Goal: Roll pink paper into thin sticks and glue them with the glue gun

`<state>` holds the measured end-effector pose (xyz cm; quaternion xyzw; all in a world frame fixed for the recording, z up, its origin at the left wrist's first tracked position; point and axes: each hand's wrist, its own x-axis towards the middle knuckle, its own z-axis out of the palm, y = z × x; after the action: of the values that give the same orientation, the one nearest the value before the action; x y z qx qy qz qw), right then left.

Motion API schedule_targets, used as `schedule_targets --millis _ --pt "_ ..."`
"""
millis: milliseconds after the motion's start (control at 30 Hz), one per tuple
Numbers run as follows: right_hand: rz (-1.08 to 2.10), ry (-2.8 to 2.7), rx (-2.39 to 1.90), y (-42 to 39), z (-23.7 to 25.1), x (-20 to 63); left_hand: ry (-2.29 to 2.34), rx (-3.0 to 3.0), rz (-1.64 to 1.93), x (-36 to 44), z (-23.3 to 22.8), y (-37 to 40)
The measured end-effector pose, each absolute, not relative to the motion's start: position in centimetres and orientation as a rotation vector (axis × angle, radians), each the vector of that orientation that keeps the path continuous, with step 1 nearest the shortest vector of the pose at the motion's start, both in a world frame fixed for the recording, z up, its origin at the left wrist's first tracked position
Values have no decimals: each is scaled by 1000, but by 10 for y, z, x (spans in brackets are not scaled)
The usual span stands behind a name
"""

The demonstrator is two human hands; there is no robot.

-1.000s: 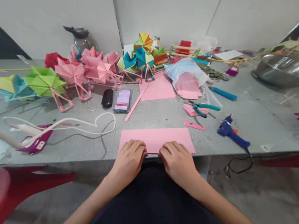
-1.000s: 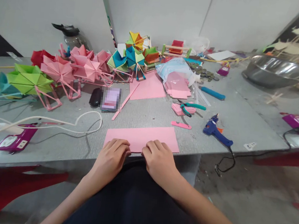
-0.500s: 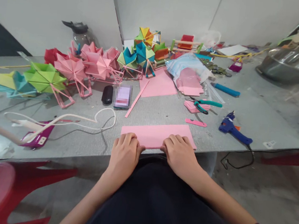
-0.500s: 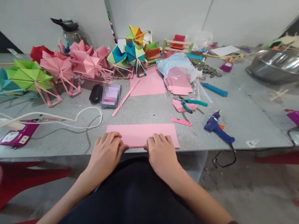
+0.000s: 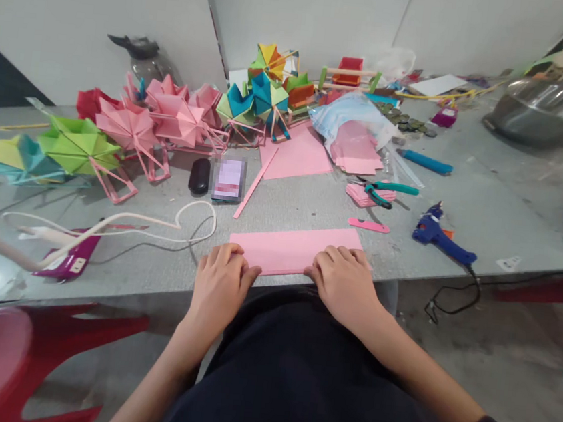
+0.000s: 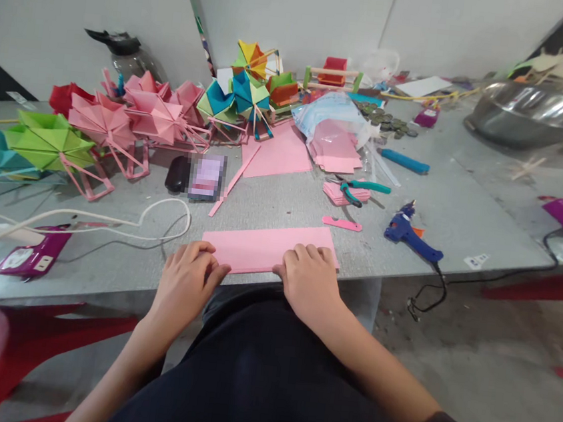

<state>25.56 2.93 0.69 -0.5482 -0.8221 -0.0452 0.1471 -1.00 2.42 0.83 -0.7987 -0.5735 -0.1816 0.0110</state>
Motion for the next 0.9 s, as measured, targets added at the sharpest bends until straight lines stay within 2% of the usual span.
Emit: schedule_targets --millis 900 --pt "-82 -2052 -1792 24 -2 334 -1849 -2587 -613 -26 13 25"
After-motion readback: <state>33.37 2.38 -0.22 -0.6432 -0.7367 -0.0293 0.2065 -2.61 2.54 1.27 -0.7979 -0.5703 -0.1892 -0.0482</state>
